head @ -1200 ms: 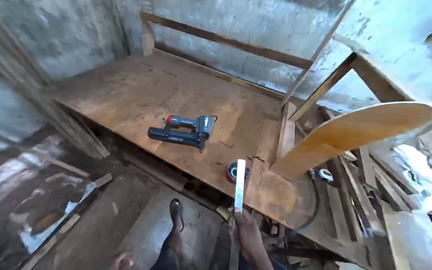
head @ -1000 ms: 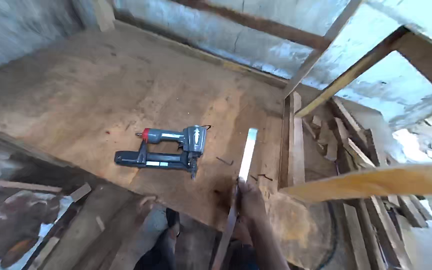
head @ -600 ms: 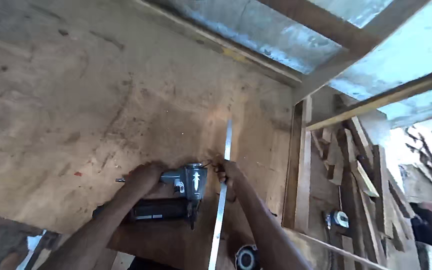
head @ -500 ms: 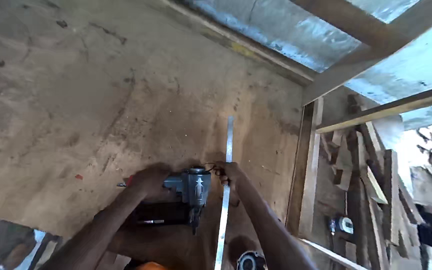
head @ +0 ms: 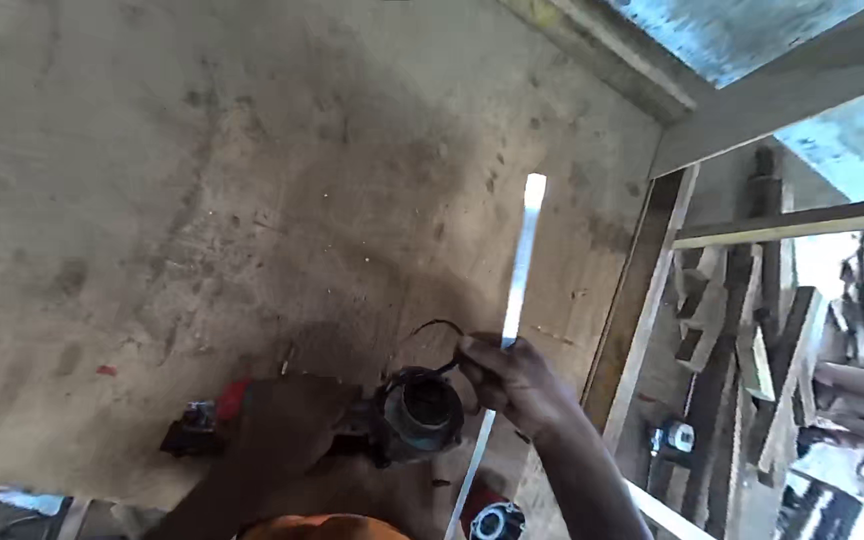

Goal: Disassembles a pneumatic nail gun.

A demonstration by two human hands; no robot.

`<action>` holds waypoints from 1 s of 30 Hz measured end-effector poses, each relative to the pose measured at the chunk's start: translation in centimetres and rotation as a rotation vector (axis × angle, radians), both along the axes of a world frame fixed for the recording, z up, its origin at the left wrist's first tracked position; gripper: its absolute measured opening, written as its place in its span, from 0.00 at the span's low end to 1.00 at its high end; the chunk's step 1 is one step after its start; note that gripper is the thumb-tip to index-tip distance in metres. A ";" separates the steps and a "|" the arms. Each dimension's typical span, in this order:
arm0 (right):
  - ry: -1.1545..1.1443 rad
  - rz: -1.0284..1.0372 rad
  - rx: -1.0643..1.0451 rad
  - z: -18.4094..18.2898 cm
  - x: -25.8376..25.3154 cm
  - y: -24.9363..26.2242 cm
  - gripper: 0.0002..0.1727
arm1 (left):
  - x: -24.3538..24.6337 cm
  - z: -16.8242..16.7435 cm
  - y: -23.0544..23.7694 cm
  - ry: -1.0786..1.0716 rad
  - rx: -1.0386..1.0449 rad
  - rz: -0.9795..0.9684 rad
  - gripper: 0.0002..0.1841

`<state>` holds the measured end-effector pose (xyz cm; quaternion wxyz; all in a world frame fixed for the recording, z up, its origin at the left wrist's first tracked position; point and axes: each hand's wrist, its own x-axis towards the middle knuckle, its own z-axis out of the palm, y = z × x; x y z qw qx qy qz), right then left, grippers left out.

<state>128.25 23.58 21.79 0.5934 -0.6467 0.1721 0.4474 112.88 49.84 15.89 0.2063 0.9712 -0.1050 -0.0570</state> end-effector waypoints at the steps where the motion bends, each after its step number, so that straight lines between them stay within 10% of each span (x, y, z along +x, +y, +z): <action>1: -0.013 -0.047 -0.005 0.7 0.0 -0.7 0.12 | -0.4 0.4 0.1 -0.011 0.002 0.013 0.13; 5: -0.070 -0.211 -0.059 2.7 -0.3 -3.7 0.13 | -0.4 5.0 0.7 0.216 0.056 0.024 0.12; 17: -0.317 -0.367 -0.124 7.8 -9.0 -9.1 0.17 | -11.0 3.5 -0.5 -0.079 0.120 0.160 0.13; 22: -0.432 -0.437 -0.002 10.8 -9.8 -10.4 0.17 | -11.0 4.8 -1.8 0.204 0.220 0.179 0.19; 30: -0.244 -0.629 0.060 1.5 -9.9 -8.6 0.15 | -9.3 4.7 -1.7 0.239 0.236 0.193 0.22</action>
